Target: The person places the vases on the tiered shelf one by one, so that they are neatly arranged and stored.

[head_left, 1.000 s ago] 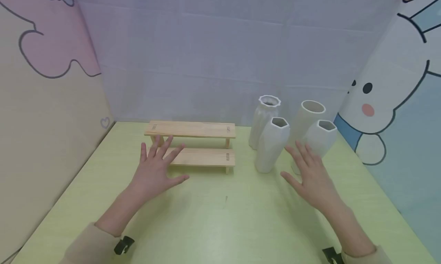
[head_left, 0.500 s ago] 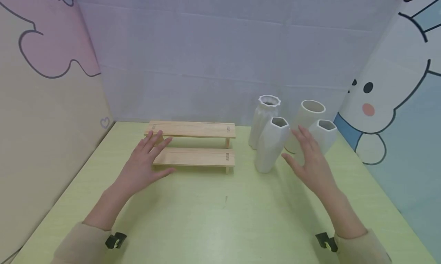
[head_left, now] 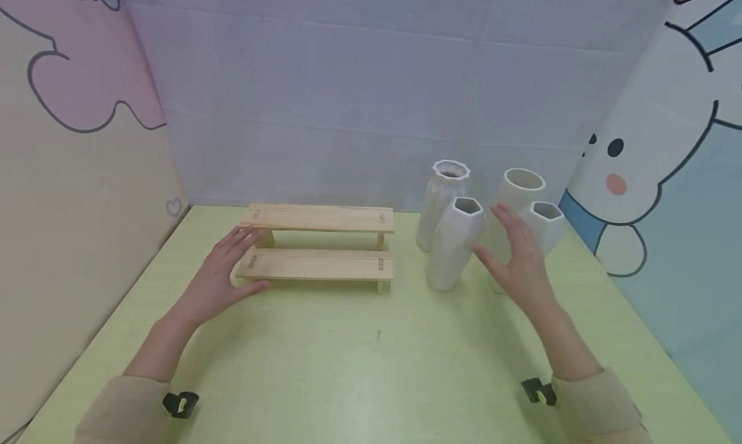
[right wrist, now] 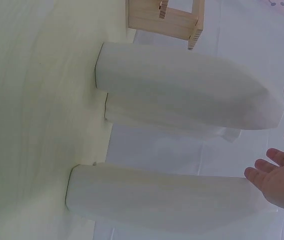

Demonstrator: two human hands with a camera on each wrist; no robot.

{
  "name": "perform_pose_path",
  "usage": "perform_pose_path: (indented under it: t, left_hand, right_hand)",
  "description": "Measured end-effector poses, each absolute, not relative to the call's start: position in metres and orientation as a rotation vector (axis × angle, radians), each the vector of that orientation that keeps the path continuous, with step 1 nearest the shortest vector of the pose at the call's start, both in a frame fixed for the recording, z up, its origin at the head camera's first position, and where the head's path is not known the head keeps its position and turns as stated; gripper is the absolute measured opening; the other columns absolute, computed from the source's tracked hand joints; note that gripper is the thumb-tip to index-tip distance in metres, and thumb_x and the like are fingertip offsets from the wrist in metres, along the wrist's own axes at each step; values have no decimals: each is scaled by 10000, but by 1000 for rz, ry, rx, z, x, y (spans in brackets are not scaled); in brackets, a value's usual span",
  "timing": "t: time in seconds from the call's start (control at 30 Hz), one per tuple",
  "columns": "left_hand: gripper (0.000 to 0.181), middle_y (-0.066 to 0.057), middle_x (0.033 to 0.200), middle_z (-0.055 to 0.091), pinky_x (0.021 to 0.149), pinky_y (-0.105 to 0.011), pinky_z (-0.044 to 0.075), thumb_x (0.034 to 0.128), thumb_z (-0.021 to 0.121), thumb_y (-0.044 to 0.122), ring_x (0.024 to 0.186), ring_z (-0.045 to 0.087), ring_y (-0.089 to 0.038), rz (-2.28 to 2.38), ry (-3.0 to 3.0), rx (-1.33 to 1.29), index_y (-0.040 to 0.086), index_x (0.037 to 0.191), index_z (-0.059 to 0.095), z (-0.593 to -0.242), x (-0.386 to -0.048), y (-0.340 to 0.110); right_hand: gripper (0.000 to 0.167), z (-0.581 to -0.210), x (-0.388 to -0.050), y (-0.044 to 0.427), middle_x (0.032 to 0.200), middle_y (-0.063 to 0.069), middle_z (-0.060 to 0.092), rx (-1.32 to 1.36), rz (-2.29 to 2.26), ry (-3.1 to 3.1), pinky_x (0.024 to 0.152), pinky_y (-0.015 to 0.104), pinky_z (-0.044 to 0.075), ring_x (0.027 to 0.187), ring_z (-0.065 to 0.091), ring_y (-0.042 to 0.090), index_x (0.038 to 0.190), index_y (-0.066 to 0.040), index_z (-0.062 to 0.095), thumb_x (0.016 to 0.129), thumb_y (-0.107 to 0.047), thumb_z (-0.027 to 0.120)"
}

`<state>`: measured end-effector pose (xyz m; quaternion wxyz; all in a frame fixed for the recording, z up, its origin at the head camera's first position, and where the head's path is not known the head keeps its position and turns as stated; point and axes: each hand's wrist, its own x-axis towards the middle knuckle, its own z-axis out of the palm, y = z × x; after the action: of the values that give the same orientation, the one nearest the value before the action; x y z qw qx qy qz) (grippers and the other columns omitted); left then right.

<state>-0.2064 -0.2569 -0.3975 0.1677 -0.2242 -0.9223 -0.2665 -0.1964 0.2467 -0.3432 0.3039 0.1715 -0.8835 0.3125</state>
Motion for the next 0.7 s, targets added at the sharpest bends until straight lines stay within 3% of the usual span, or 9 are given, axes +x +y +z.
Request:
perform_pose_path:
  t: [0.2, 0.43, 0.7]
  left_hand:
    - [921, -80, 1535, 265, 1030, -669, 199, 727, 823, 291, 1428, 143, -337, -969, -2683, -566, 260, 1482, 296, -406, -209, -272]
    - [953, -171, 1532, 232, 976, -699, 233, 751, 790, 374, 1354, 223, -482, -1066, -2793, -468, 332, 1501, 203, -412, -212, -285]
    - [944, -157, 1515, 278, 1035, -613, 246, 772, 782, 322, 1337, 274, -453, -1224, -2806, -488, 292, 1509, 192, -421, -221, -296]
  right_hand:
    - [724, -345, -205, 243, 1436, 151, 420, 400, 996, -2362, 1005, 489, 390, 1302, 394, 346, 1418, -74, 405, 787, -98, 760]
    - [757, -345, -211, 239, 1419, 189, 416, 373, 1269, -2363, 1030, 465, 377, 1308, 384, 358, 1431, -46, 364, 784, -56, 758]
    - [748, -352, -217, 236, 1418, 141, 437, 378, 1369, -2315, 984, 432, 429, 1288, 431, 322, 1423, -56, 374, 782, -54, 760]
